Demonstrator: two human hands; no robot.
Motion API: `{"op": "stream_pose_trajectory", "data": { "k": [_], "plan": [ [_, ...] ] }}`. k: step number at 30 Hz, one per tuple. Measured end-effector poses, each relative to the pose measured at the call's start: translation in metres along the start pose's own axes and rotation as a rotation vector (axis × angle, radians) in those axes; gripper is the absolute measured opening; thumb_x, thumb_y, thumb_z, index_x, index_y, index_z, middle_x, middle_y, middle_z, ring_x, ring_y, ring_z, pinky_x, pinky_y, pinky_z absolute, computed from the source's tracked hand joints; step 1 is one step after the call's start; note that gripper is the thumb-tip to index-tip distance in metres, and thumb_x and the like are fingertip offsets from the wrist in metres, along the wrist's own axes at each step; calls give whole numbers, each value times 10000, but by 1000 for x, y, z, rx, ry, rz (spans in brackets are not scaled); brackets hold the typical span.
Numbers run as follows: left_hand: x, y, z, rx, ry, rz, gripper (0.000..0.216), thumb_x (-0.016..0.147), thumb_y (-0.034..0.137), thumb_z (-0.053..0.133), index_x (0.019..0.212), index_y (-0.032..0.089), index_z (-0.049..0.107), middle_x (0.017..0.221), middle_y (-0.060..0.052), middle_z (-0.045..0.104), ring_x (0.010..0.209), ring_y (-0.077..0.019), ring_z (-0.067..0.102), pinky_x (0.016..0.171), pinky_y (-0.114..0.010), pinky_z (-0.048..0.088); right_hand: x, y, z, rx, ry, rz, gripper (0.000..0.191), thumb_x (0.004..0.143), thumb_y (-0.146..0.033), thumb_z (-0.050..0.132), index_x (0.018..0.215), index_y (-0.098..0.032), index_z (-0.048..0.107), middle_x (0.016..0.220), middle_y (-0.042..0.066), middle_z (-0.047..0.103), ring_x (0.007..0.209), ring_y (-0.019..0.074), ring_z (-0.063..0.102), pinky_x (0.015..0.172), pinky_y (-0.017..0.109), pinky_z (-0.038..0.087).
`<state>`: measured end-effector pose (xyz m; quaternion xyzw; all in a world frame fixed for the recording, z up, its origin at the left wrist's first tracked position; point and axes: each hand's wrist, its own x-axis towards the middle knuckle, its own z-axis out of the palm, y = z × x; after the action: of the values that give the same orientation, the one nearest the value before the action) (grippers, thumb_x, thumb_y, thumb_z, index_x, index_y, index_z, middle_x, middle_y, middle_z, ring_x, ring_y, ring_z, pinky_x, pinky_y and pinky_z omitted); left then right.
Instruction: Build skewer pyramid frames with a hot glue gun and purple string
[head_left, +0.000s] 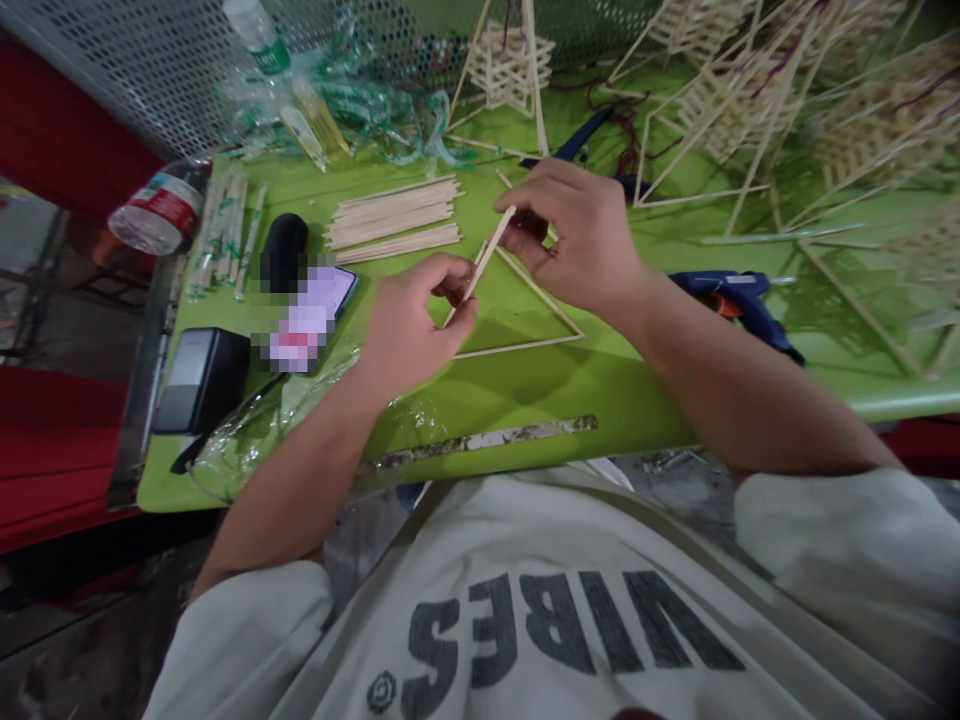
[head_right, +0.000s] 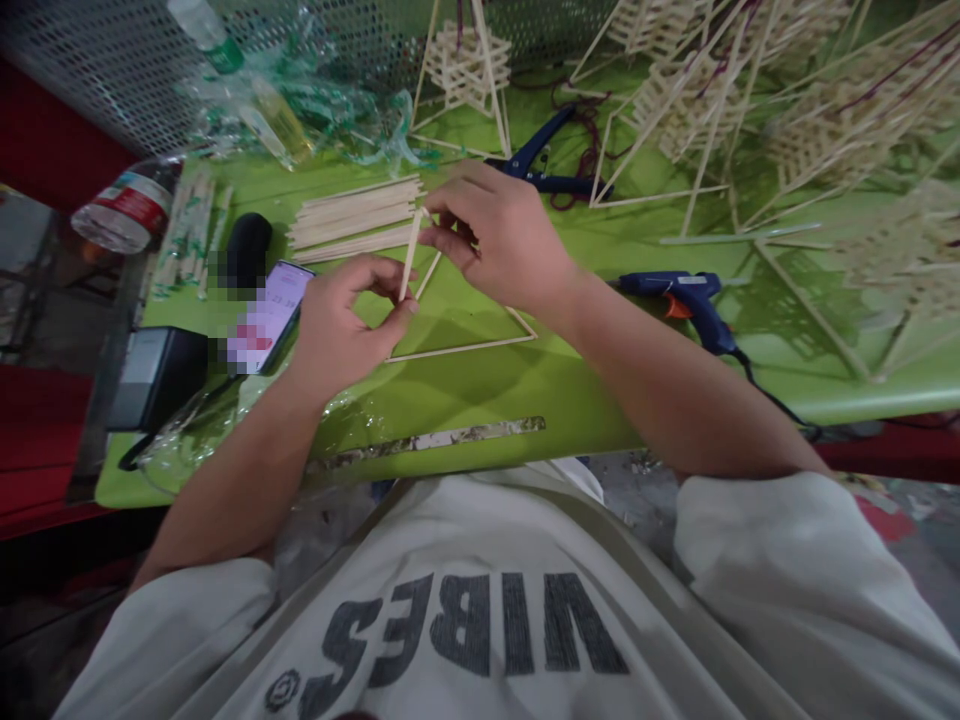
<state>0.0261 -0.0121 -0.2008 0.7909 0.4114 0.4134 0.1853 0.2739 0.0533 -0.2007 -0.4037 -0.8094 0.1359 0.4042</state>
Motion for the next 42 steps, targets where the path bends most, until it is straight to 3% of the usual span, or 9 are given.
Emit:
{"op": "stream_pose_trajectory", "data": {
  "k": [8,14,18,23,26,29,32,35,42],
  "plan": [
    [-1,-2,0,3,1,6,199,925,69,763,1049,223,752,981,17,833,867,-109,767,883,-250,657,5,10,-26,-105,-50,-28,301,1029,-608,824,1089,-313,815,1085,98,824,861,263,695,901,490,608],
    [-1,-4,0,15,14,-2,218,925,66,771,1075,223,786,1005,13,855,853,-102,763,868,-236,660,1,45,-53,-378,-182,332,329,977,-497,877,823,-220,786,765,94,745,737,225,584,817,436,540],
    [-1,-4,0,33,3,-24,193,929,69,771,1053,216,783,1047,7,874,855,-95,765,876,-227,665,-2,52,-37,-514,-289,467,279,927,-393,865,805,-170,751,812,141,757,796,218,590,835,427,532],
    [0,-4,0,49,36,-26,178,930,78,776,1052,208,775,1095,-6,890,856,-96,771,878,-236,671,2,42,-10,-611,-304,525,511,762,-114,846,619,-211,365,642,51,546,829,218,622,883,464,544],
    [0,-3,-1,43,36,-23,176,930,79,776,1047,210,768,1074,2,886,846,-96,770,864,-237,670,5,41,-16,-625,-237,537,580,717,-73,854,597,-218,305,589,-6,425,815,197,613,919,469,535],
    [0,-4,-1,39,43,-1,186,933,78,774,1055,217,762,1047,12,872,844,-101,768,851,-244,663,6,42,-40,-574,-98,467,386,782,-110,838,639,-203,493,641,1,544,777,158,586,885,402,501],
    [-1,-5,-1,38,46,21,183,945,88,775,1063,226,750,1013,22,852,848,-106,766,846,-255,658,10,41,-65,-168,329,181,139,835,-257,865,810,-212,736,727,26,665,652,132,526,680,337,382],
    [-1,-7,0,30,43,29,206,936,77,784,1066,231,740,998,30,840,847,-103,762,851,-254,653,14,36,-77,335,690,-66,442,862,-600,946,839,-191,778,729,38,623,525,112,436,551,343,275],
    [0,-10,0,17,43,42,197,937,77,766,1046,234,722,1006,23,835,851,-108,759,835,-264,647,7,2,-67,406,670,-115,714,874,-923,829,744,-226,744,588,1,563,449,94,409,476,321,220]
  ]
}}
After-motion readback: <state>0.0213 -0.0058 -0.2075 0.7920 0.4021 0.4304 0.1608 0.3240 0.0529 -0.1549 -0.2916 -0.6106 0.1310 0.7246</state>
